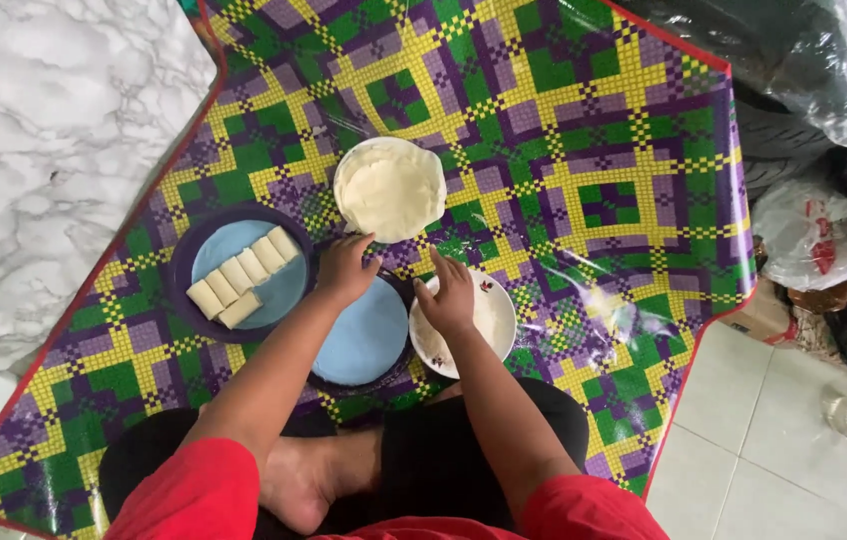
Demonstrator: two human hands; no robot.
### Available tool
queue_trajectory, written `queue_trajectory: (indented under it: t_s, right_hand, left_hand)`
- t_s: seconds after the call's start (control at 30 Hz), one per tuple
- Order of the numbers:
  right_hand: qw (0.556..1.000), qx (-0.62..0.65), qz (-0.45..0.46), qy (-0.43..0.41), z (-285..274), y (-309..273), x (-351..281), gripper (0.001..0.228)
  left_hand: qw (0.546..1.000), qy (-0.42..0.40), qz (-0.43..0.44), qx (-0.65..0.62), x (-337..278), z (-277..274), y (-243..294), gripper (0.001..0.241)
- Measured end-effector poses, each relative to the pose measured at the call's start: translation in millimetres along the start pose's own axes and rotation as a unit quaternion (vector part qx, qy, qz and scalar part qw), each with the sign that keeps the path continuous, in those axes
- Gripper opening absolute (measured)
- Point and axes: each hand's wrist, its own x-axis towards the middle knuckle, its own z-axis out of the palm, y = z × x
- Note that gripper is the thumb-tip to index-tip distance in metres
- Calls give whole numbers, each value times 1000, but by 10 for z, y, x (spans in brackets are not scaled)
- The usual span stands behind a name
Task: Preparing food parcels by placing filling on thin wrappers and folding them into rectangular shapes.
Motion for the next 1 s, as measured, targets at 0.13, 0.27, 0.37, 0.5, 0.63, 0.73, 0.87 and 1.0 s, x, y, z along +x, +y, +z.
queue_trajectory:
  t_s: [0.13,0.27,0.37,0.5,0.63,0.73,0.87,1.0]
  right_hand:
    - [1000,3,-2,-1,2,-34,-7,68]
    - [1000,10,-1,-11,-8,-42,-13,70]
    - [1000,13,-1,-16,-20,-38,-8,71]
    - [998,20,22,-46,3,-4,-12,72]
    - [999,12,21,-49,-54,-63,42,72]
    - [995,40,47,-73,-135,-82,54,74]
    - [988,82,82,-102,-288,-225,146,82]
    - [981,131,110,-95,-626,-520,323,102]
  left_hand:
    - [1000,-19,-15,-1,32,-18,6,57]
    - [995,-15,-44,-85,9,-83,39,58]
    - [992,-10,-59,-112,54,-57,-4,57]
    - [991,-29,-58,-120,-114,-286,216,59]
    - [989,-23,-71,-124,-272,-484,425,58]
    - [995,-35,-40,-79,-156,-377,335,61]
    - [994,-53,20,-95,-327,-656,556,66]
    - [988,-84,29,-124,-433,-805,670,77]
